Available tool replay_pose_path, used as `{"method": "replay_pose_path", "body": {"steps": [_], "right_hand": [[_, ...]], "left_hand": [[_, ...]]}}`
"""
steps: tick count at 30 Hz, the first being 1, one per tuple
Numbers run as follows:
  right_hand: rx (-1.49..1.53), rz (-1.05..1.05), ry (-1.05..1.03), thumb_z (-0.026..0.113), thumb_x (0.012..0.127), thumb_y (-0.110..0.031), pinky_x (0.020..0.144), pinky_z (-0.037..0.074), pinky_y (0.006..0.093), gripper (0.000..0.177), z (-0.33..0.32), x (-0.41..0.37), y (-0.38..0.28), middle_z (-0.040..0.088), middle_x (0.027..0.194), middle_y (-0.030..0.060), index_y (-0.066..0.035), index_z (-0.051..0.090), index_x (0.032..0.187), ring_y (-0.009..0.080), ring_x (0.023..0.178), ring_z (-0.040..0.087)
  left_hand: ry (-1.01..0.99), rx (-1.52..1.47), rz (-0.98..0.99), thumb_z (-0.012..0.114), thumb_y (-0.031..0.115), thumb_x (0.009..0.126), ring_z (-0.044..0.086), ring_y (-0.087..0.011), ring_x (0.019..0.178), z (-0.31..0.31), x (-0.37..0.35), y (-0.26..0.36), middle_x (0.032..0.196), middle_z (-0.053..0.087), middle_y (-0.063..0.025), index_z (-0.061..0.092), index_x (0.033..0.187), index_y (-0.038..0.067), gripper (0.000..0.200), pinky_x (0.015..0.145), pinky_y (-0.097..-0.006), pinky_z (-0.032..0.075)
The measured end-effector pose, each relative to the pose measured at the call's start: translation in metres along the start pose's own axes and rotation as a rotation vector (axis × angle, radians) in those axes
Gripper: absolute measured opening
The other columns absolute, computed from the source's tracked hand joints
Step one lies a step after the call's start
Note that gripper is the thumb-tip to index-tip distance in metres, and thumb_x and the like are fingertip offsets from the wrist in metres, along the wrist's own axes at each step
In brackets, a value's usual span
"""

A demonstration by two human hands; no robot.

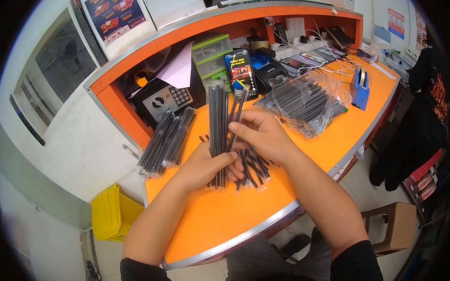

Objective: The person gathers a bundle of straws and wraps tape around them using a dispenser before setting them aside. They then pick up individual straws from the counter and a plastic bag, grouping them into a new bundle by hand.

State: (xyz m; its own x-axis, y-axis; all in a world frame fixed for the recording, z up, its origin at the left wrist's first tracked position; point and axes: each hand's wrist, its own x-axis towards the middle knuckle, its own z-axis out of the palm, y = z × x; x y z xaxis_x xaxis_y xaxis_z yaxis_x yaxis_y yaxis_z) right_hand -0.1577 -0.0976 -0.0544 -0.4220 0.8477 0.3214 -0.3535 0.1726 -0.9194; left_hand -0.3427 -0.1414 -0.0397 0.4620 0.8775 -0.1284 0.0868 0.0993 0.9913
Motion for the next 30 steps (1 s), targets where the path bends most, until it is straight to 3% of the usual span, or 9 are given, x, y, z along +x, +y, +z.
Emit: {"method": "replay_pose_path", "body": {"steps": [6,9,12,16,22,25,28,30], "right_hand": [[0.019,-0.036,-0.019,0.062,0.101,-0.018,0.058,0.046,0.0185,0.019,-0.003,0.001,0.001,0.066,0.083,0.0007,0.001,0.067,0.103,0.0026,0.074,0.057],[-0.063,-0.120,0.099,0.059,0.103,-0.020,0.066,0.049,0.0223,0.019,-0.010,0.006,0.009,0.066,0.090,0.0022,-0.002,0.065,0.104,0.0078,0.078,0.062],[0.132,-0.227,0.337,0.057,0.103,-0.022,0.063,0.049,0.0244,0.020,-0.018,0.011,0.005,0.064,0.084,0.0024,-0.003,0.063,0.101,0.0094,0.071,0.060],[0.114,-0.138,0.542,0.059,0.101,-0.020,0.054,0.047,0.0236,0.021,-0.035,0.015,0.005,0.060,0.072,0.0019,-0.001,0.063,0.093,0.0093,0.059,0.057],[-0.143,0.043,0.472,0.063,0.097,-0.021,0.050,0.045,0.0235,0.022,-0.039,0.014,0.008,0.060,0.068,0.0028,-0.002,0.064,0.086,0.0075,0.056,0.055],[-0.192,0.226,0.345,0.066,0.094,-0.021,0.049,0.045,0.0265,0.022,-0.034,0.009,0.006,0.062,0.067,0.0047,-0.001,0.064,0.085,0.0120,0.052,0.057],[-0.830,0.163,0.312,0.072,0.089,-0.030,0.061,0.053,0.0376,0.031,-0.034,0.011,0.015,0.066,0.072,0.0100,0.001,0.069,0.092,0.0270,0.058,0.061],[-0.913,0.099,0.370,0.073,0.087,-0.032,0.067,0.053,0.0394,0.035,-0.028,0.007,0.019,0.068,0.075,0.0126,0.003,0.070,0.093,0.0328,0.064,0.062]], "left_hand": [[-0.047,-0.019,0.001,0.053,0.011,0.098,0.071,-0.0202,0.081,-0.002,0.001,-0.002,0.090,0.068,-0.0123,0.054,0.132,-0.007,0.038,0.073,-0.0287,0.059],[-0.011,-0.036,0.031,0.053,0.011,0.098,0.072,-0.0205,0.083,-0.001,0.002,-0.001,0.091,0.068,-0.0128,0.054,0.131,-0.008,0.038,0.073,-0.0288,0.059],[0.008,-0.033,0.040,0.052,0.011,0.098,0.072,-0.0202,0.083,-0.008,0.005,-0.008,0.092,0.068,-0.0132,0.054,0.130,-0.008,0.037,0.072,-0.0282,0.059],[0.061,0.003,0.030,0.052,0.011,0.098,0.070,-0.0176,0.076,-0.005,0.001,0.000,0.092,0.068,-0.0126,0.055,0.128,-0.006,0.034,0.064,-0.0258,0.056],[0.186,-0.023,0.120,0.057,0.017,0.100,0.063,-0.0143,0.063,-0.009,0.005,-0.006,0.083,0.059,-0.0054,0.055,0.121,-0.001,0.028,0.054,-0.0259,0.050],[0.222,-0.088,0.132,0.057,0.019,0.101,0.062,-0.0146,0.062,-0.007,0.004,-0.004,0.081,0.056,-0.0050,0.054,0.114,0.001,0.023,0.052,-0.0262,0.048],[0.216,-0.150,0.126,0.057,0.020,0.100,0.061,-0.0156,0.061,-0.007,0.004,-0.005,0.081,0.055,-0.0051,0.050,0.114,0.004,0.022,0.051,-0.0265,0.048],[0.208,-0.192,0.124,0.057,0.020,0.101,0.061,-0.0165,0.061,-0.006,0.004,-0.006,0.081,0.055,-0.0053,0.049,0.114,0.005,0.022,0.051,-0.0268,0.049]]}}
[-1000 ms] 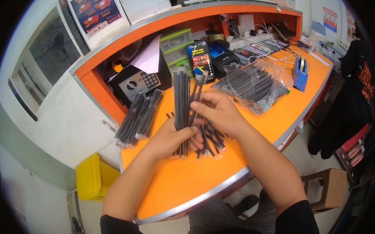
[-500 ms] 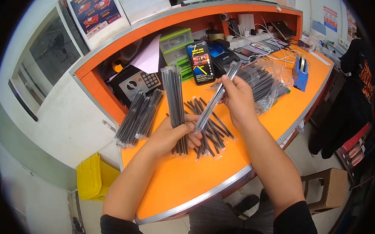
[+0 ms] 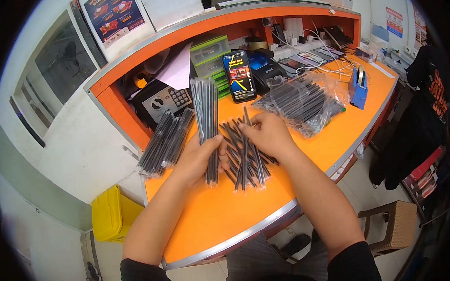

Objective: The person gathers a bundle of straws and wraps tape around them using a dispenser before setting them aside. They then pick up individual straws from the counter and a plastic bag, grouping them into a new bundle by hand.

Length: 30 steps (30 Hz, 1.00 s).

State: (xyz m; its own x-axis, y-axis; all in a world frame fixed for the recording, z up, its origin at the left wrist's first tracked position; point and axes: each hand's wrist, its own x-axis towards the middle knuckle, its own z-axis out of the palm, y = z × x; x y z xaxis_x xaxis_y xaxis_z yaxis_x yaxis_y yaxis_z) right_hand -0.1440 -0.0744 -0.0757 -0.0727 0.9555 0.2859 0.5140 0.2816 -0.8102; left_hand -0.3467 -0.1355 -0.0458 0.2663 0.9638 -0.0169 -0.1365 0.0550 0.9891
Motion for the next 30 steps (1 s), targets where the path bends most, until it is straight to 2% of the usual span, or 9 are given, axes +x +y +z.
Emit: {"method": "replay_pose_path", "body": {"steps": [1,4,7,10,13,17,23,30], "right_hand": [[-0.035,-0.022,0.042,0.074,0.086,-0.033,0.070,0.053,0.0403,0.037,0.002,-0.002,-0.001,0.068,0.077,0.0139,0.003,0.071,0.094,0.0357,0.067,0.063],[-0.137,-0.355,0.383,0.075,0.088,-0.027,0.069,0.051,0.0295,0.036,0.009,0.002,0.004,0.069,0.086,0.0089,0.003,0.072,0.107,0.0161,0.074,0.065],[0.384,-0.238,0.010,0.072,0.091,-0.027,0.067,0.051,0.0309,0.035,-0.001,-0.004,-0.016,0.067,0.075,0.0077,0.005,0.068,0.106,0.0179,0.071,0.065],[0.756,-0.192,-0.249,0.069,0.095,-0.018,0.062,0.049,0.0256,0.024,0.002,-0.011,-0.025,0.064,0.072,0.0034,0.005,0.066,0.104,0.0090,0.067,0.062],[0.868,-0.195,-0.331,0.067,0.096,-0.013,0.059,0.047,0.0234,0.015,0.002,-0.011,-0.023,0.065,0.072,0.0032,0.002,0.065,0.094,0.0076,0.065,0.061],[0.807,-0.188,-0.284,0.066,0.097,-0.014,0.059,0.047,0.0238,0.016,0.003,-0.007,-0.019,0.065,0.073,0.0032,-0.001,0.063,0.089,0.0082,0.065,0.061],[0.830,-0.106,-0.253,0.064,0.098,-0.015,0.058,0.047,0.0227,0.017,0.001,-0.008,-0.021,0.064,0.073,0.0024,-0.001,0.063,0.089,0.0078,0.063,0.060],[0.935,-0.023,-0.212,0.061,0.100,-0.016,0.057,0.048,0.0213,0.017,0.001,-0.007,-0.022,0.064,0.075,0.0013,-0.002,0.064,0.091,0.0064,0.060,0.057]], "left_hand": [[0.000,-0.028,-0.002,0.057,0.020,0.101,0.062,-0.0171,0.062,0.001,0.000,-0.001,0.081,0.056,-0.0054,0.049,0.113,0.005,0.021,0.052,-0.0270,0.050],[-0.017,-0.011,0.003,0.058,0.022,0.101,0.066,-0.0193,0.067,0.004,-0.001,-0.001,0.081,0.058,-0.0061,0.051,0.111,0.004,0.021,0.055,-0.0279,0.054],[-0.063,0.013,0.008,0.060,0.023,0.101,0.069,-0.0218,0.073,0.004,0.000,-0.003,0.081,0.061,-0.0068,0.054,0.109,0.002,0.023,0.060,-0.0294,0.057],[-0.092,0.020,-0.002,0.063,0.024,0.100,0.071,-0.0236,0.078,0.005,-0.002,-0.005,0.083,0.064,-0.0086,0.055,0.111,0.000,0.028,0.066,-0.0308,0.059],[-0.086,0.051,-0.014,0.064,0.026,0.099,0.072,-0.0248,0.082,0.006,-0.001,-0.007,0.087,0.067,-0.0118,0.056,0.114,-0.002,0.033,0.072,-0.0319,0.061],[-0.084,0.067,-0.006,0.064,0.029,0.099,0.072,-0.0258,0.085,0.008,-0.001,-0.005,0.092,0.069,-0.0156,0.056,0.117,-0.003,0.038,0.076,-0.0334,0.062],[-0.093,0.070,0.009,0.061,0.031,0.101,0.073,-0.0249,0.086,0.010,-0.001,-0.005,0.094,0.070,-0.0157,0.056,0.118,-0.002,0.038,0.075,-0.0329,0.061],[-0.028,0.104,-0.035,0.059,0.027,0.102,0.072,-0.0230,0.082,0.009,-0.001,-0.004,0.094,0.070,-0.0145,0.057,0.116,-0.001,0.031,0.070,-0.0319,0.061]]}}
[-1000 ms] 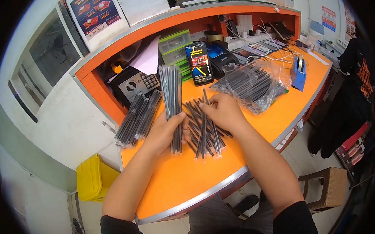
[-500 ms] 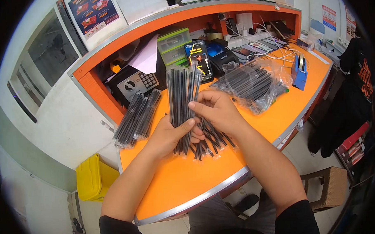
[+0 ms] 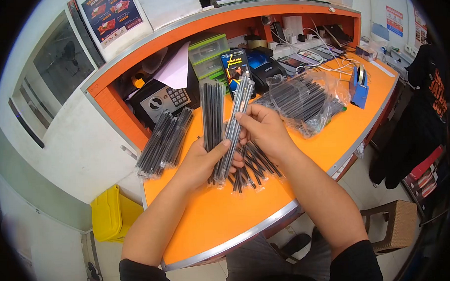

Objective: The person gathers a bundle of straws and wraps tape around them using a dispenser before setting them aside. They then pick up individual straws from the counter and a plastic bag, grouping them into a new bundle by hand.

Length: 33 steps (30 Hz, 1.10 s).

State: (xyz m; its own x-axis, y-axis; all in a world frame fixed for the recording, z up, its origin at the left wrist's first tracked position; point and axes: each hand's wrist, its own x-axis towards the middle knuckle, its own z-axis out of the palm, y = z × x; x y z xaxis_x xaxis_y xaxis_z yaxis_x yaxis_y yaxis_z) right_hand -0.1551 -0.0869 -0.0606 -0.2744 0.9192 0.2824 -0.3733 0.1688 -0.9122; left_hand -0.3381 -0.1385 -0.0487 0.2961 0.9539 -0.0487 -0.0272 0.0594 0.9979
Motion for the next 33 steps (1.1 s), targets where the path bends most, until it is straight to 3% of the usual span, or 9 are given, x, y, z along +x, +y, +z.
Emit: {"method": "replay_pose_path", "body": {"steps": [5,14,20,31,33], "right_hand": [[0.114,0.035,-0.001,0.061,0.101,-0.017,0.055,0.049,0.0213,0.017,-0.001,0.003,0.005,0.063,0.074,0.0012,-0.003,0.063,0.091,0.0066,0.059,0.057],[0.158,0.105,0.088,0.062,0.101,-0.018,0.053,0.050,0.0237,0.019,-0.011,0.006,0.004,0.060,0.070,0.0028,-0.004,0.060,0.087,0.0096,0.056,0.057],[0.113,0.115,0.102,0.064,0.099,-0.018,0.050,0.046,0.0240,0.022,-0.012,0.007,0.005,0.057,0.066,0.0022,-0.004,0.059,0.083,0.0093,0.054,0.055],[-0.132,0.228,0.051,0.068,0.096,-0.021,0.046,0.034,0.0201,0.023,-0.014,0.004,0.008,0.053,0.062,-0.0019,-0.001,0.067,0.084,0.0054,0.052,0.047],[-0.247,0.182,0.087,0.069,0.094,-0.022,0.051,0.042,0.0253,0.027,-0.010,0.002,0.006,0.060,0.065,0.0017,0.004,0.068,0.086,0.0096,0.054,0.054]], "left_hand": [[-0.012,0.018,-0.088,0.060,0.025,0.102,0.072,-0.0199,0.081,-0.001,-0.003,0.002,0.091,0.069,-0.0125,0.056,0.116,-0.002,0.030,0.069,-0.0310,0.062],[0.062,0.142,0.045,0.061,0.022,0.102,0.061,-0.0119,0.059,-0.010,0.000,0.000,0.076,0.064,-0.0050,0.062,0.102,0.001,0.021,0.051,-0.0241,0.047],[0.116,0.094,0.082,0.060,0.023,0.102,0.064,-0.0137,0.065,-0.011,0.004,0.001,0.078,0.064,-0.0057,0.060,0.101,0.001,0.022,0.058,-0.0244,0.050],[0.244,0.051,0.180,0.060,0.023,0.102,0.065,-0.0148,0.069,-0.023,0.009,0.002,0.081,0.065,-0.0060,0.060,0.104,0.001,0.023,0.058,-0.0252,0.050],[0.256,0.050,0.172,0.060,0.023,0.102,0.065,-0.0145,0.069,-0.023,0.008,0.002,0.081,0.065,-0.0059,0.060,0.104,0.001,0.023,0.058,-0.0252,0.050]]}}
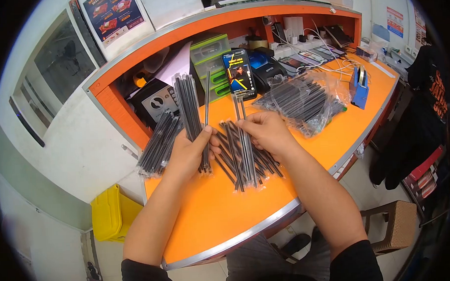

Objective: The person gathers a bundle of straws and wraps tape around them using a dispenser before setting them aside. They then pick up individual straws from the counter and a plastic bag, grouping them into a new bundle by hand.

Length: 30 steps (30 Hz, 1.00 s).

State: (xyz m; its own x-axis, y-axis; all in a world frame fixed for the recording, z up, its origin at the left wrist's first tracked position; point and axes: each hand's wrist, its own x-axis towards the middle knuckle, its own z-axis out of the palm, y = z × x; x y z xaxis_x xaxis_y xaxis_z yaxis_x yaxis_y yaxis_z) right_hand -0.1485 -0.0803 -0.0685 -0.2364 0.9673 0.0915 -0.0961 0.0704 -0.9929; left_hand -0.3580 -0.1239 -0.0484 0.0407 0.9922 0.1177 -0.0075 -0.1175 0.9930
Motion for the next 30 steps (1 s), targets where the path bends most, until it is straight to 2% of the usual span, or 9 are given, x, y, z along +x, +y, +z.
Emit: {"method": "replay_pose_path", "body": {"steps": [4,7,10,13,16,19,22,30], "right_hand": [[-0.171,-0.103,0.084,0.071,0.092,-0.026,0.061,0.051,0.0323,0.035,0.003,-0.001,0.000,0.067,0.069,0.0075,0.008,0.072,0.097,0.0187,0.060,0.063],[-0.555,-0.278,0.217,0.072,0.090,-0.030,0.067,0.052,0.0337,0.042,0.000,0.003,0.004,0.068,0.072,0.0108,0.006,0.071,0.109,0.0238,0.064,0.065],[-0.619,-0.563,0.387,0.074,0.087,-0.033,0.070,0.053,0.0359,0.047,0.002,0.012,0.018,0.068,0.077,0.0130,0.006,0.070,0.113,0.0289,0.067,0.065],[-0.489,-0.502,0.257,0.073,0.090,-0.031,0.070,0.053,0.0336,0.050,0.003,0.006,0.009,0.068,0.078,0.0101,0.008,0.066,0.120,0.0244,0.069,0.066],[0.037,-0.327,-0.058,0.070,0.095,-0.025,0.066,0.052,0.0301,0.041,0.015,-0.002,0.002,0.066,0.075,0.0064,0.009,0.065,0.118,0.0181,0.070,0.066],[0.194,-0.247,-0.266,0.065,0.099,-0.017,0.060,0.050,0.0260,0.026,0.014,-0.008,-0.007,0.062,0.071,0.0033,0.006,0.065,0.110,0.0123,0.065,0.065],[0.202,-0.218,-0.326,0.064,0.099,-0.014,0.055,0.048,0.0248,0.017,0.010,-0.014,-0.015,0.060,0.069,0.0028,0.003,0.065,0.098,0.0116,0.056,0.062],[0.216,-0.245,-0.302,0.064,0.099,-0.014,0.053,0.048,0.0243,0.016,0.008,-0.010,-0.011,0.066,0.075,0.0057,0.002,0.065,0.097,0.0111,0.054,0.061]], "left_hand": [[0.010,0.004,-0.004,0.060,0.024,0.102,0.064,-0.0140,0.068,0.002,-0.001,0.001,0.082,0.064,-0.0054,0.061,0.104,0.001,0.023,0.058,-0.0251,0.050],[-0.001,-0.002,-0.011,0.061,0.025,0.102,0.065,-0.0136,0.069,0.002,-0.001,0.001,0.083,0.064,-0.0048,0.062,0.104,0.001,0.024,0.058,-0.0250,0.050],[-0.024,-0.003,-0.037,0.061,0.026,0.102,0.065,-0.0134,0.070,0.003,-0.002,0.002,0.083,0.064,-0.0044,0.062,0.106,0.001,0.026,0.060,-0.0247,0.052],[-0.084,0.013,-0.068,0.062,0.026,0.101,0.067,-0.0139,0.072,0.007,-0.006,0.005,0.083,0.064,-0.0044,0.062,0.109,0.000,0.027,0.062,-0.0247,0.054],[-0.198,-0.007,-0.090,0.062,0.026,0.101,0.068,-0.0151,0.074,0.010,-0.010,0.005,0.084,0.065,-0.0050,0.062,0.111,-0.001,0.029,0.064,-0.0251,0.055],[-0.328,-0.034,-0.151,0.061,0.028,0.102,0.068,-0.0156,0.074,0.013,-0.015,0.007,0.084,0.065,-0.0059,0.062,0.114,-0.001,0.032,0.065,-0.0262,0.055],[-0.400,-0.031,-0.193,0.060,0.031,0.102,0.068,-0.0157,0.076,0.015,-0.017,0.006,0.086,0.066,-0.0062,0.061,0.117,-0.001,0.036,0.067,-0.0265,0.056],[-0.413,-0.064,-0.163,0.060,0.033,0.102,0.069,-0.0167,0.077,0.017,-0.016,0.002,0.087,0.067,-0.0074,0.060,0.119,-0.002,0.039,0.070,-0.0283,0.058]]}}
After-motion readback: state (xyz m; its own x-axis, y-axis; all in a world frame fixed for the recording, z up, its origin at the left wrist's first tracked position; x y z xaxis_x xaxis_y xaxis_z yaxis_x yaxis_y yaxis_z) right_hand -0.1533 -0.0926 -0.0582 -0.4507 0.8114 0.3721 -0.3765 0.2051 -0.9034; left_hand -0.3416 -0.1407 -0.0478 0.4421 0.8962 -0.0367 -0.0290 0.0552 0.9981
